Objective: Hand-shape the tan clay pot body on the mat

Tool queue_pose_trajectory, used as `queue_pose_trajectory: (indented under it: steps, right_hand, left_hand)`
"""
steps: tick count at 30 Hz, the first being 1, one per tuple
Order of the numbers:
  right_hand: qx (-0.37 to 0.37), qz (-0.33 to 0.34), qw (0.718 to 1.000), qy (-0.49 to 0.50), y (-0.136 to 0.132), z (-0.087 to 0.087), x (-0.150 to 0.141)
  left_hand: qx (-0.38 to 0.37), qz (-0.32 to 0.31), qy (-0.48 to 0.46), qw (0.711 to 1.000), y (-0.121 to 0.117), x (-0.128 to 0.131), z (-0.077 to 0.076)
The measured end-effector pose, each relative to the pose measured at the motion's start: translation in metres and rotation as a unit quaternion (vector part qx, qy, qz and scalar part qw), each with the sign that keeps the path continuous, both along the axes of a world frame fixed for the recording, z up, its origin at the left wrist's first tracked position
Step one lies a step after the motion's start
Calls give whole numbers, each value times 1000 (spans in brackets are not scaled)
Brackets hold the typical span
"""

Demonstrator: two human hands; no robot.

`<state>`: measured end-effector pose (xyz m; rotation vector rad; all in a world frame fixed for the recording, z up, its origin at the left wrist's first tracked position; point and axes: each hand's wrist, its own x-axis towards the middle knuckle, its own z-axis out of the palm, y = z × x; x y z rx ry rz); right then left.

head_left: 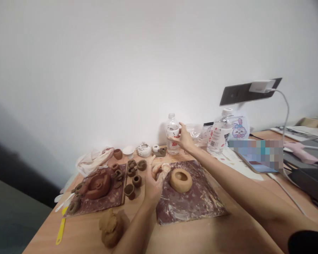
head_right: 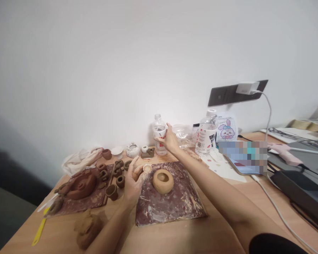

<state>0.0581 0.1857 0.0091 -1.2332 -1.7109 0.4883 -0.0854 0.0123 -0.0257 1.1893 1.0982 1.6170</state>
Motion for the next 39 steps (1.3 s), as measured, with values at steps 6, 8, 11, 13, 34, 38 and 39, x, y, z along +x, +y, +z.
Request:
queue_pose_trajectory:
  steps: [6,8,11,13,34,38,39]
  right_hand:
    - [105,84,991,-28,-55,23,18]
    - [81,230,968,-53,-80,34,27]
    - [66,353,929,-91,-105,45,33]
    - [43,387,913,-122,-113,46,32]
    - [-1,258,960,-109,-76,10,52]
    - [-43,225,966,-120,-58,-17,65]
    - [-55,214,968,-118,-54,-23,68]
  left_hand:
    - [-1,-8,-15,1000,1,2,0]
    - [-2,-16,-26,1000,0,3,2]
    - [-3,-29,-32,999,-2,4,6]
    - [-9,-40,-28,999,-4,4,9]
    - [13,-44,20,999,-1,1,6]
    - [6,-31,24,999,1,2,4]
    - [7,-27,29,999,1,2,3]
